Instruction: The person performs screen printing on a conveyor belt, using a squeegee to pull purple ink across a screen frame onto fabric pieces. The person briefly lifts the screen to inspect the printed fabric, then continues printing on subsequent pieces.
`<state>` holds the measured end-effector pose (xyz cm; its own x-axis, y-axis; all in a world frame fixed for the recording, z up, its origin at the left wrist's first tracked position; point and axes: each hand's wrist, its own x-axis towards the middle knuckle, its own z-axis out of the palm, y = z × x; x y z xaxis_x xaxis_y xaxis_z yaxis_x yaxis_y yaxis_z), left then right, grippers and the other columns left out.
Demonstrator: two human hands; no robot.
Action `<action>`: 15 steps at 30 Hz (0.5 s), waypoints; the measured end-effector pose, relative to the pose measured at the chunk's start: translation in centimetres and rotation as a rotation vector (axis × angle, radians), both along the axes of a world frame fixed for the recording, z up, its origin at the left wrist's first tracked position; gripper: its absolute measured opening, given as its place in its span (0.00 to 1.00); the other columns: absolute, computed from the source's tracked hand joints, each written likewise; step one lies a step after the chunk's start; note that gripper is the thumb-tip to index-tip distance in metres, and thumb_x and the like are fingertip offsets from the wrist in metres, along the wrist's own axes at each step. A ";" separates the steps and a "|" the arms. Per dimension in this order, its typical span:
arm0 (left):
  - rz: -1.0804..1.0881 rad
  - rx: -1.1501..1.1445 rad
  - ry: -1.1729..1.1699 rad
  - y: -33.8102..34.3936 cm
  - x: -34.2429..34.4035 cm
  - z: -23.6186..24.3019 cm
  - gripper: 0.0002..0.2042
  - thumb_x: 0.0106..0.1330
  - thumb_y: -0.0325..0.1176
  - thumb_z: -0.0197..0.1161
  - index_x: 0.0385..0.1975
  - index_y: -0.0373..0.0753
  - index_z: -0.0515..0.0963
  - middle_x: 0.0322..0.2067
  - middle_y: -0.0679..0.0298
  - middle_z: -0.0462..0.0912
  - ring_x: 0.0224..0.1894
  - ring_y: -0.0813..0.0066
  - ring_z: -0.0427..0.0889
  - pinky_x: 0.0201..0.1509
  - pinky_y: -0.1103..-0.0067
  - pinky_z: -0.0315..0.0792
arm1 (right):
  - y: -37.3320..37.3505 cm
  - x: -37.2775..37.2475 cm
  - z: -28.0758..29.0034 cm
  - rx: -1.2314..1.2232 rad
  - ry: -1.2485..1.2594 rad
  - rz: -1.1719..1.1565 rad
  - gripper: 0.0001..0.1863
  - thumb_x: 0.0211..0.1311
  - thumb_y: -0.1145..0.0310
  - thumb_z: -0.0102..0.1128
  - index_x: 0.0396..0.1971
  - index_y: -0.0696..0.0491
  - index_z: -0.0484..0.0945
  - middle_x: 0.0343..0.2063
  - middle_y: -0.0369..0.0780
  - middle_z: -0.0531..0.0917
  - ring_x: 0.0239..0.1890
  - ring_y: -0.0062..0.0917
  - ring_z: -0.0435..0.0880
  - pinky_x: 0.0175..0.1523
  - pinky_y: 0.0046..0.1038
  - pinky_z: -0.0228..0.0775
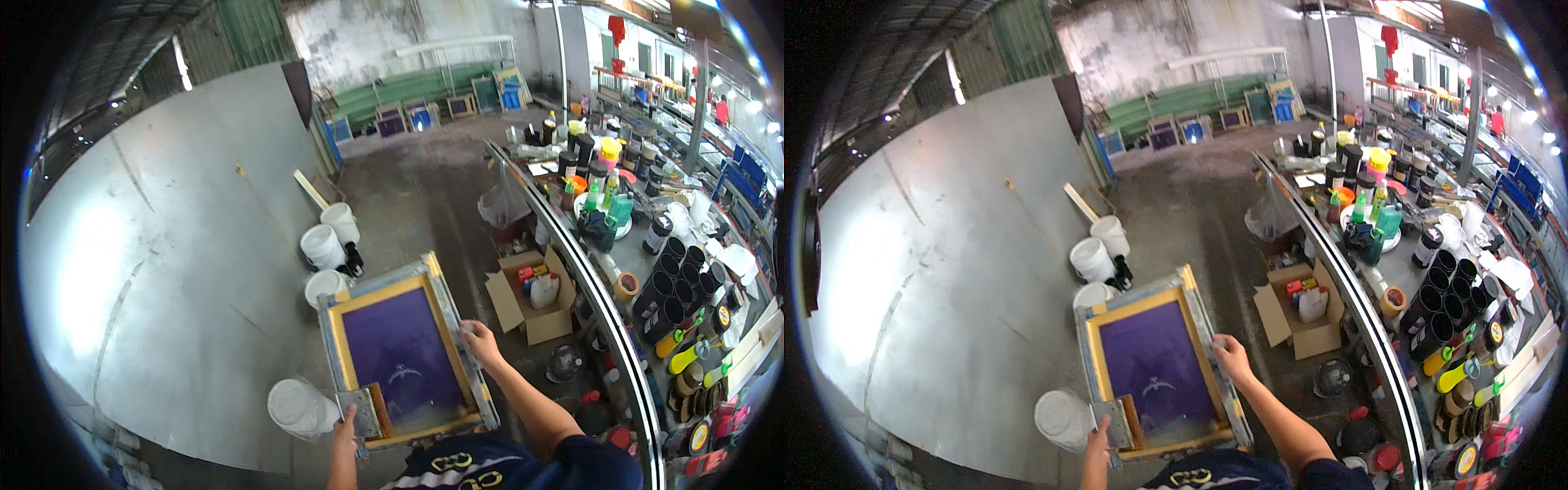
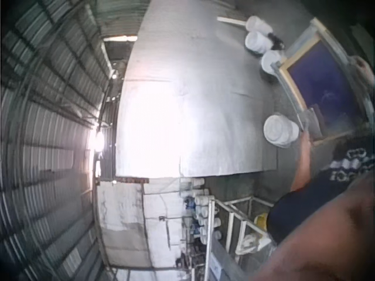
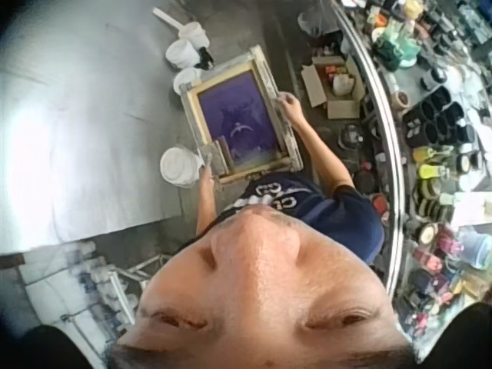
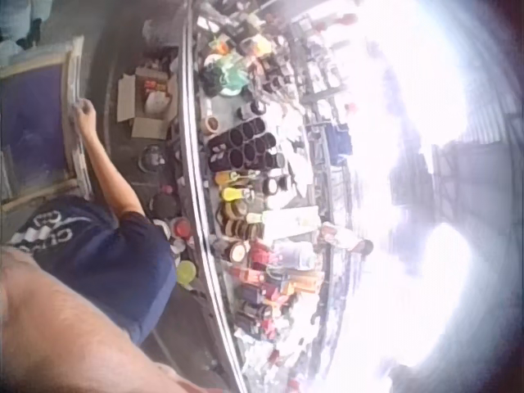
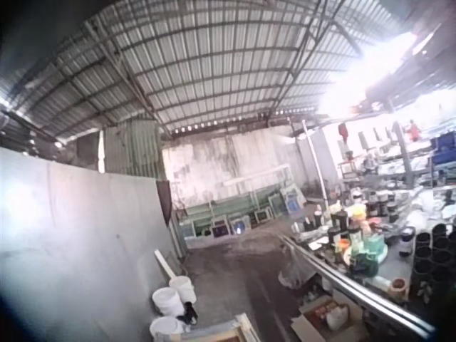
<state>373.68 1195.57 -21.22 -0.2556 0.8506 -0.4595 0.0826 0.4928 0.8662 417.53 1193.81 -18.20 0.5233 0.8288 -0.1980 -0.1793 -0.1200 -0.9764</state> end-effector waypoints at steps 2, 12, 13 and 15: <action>-0.077 0.042 -0.264 6.3 1.2 -2.1 0.36 0.61 0.49 0.79 0.60 0.27 0.74 0.55 0.56 0.82 0.57 0.64 0.81 0.60 0.69 0.74 | 6.5 2.0 -0.8 0.030 -0.026 0.036 0.15 0.73 0.70 0.60 0.57 0.49 0.81 0.27 0.27 0.75 0.24 0.12 0.69 0.27 0.21 0.60; 0.062 0.151 -0.257 33.8 9.2 -5.7 0.33 0.62 0.49 0.78 0.57 0.28 0.75 0.52 0.57 0.83 0.51 0.66 0.83 0.55 0.71 0.76 | 37.3 9.6 -0.6 0.089 -0.147 0.182 0.22 0.71 0.65 0.63 0.63 0.46 0.77 0.45 0.44 0.86 0.47 0.28 0.85 0.56 0.34 0.75; 0.064 0.175 -0.259 36.7 10.5 -4.7 0.34 0.62 0.49 0.78 0.57 0.27 0.75 0.51 0.57 0.83 0.51 0.66 0.83 0.54 0.71 0.77 | 40.2 10.4 0.0 0.110 -0.216 0.150 0.19 0.71 0.65 0.63 0.61 0.45 0.80 0.37 0.40 0.86 0.37 0.25 0.82 0.50 0.32 0.75; 0.046 0.161 -0.280 41.8 11.9 -3.0 0.34 0.63 0.50 0.77 0.56 0.27 0.76 0.50 0.56 0.83 0.50 0.66 0.83 0.53 0.71 0.77 | 45.5 12.2 0.7 0.099 -0.205 0.179 0.16 0.72 0.69 0.62 0.57 0.47 0.83 0.34 0.34 0.83 0.35 0.17 0.78 0.46 0.27 0.72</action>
<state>385.55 1237.41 -24.24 -0.1783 0.9087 -0.3776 -0.1891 0.3449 0.9194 429.75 1239.29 -17.55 0.3880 0.9215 -0.0169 0.0386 -0.0346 -0.9987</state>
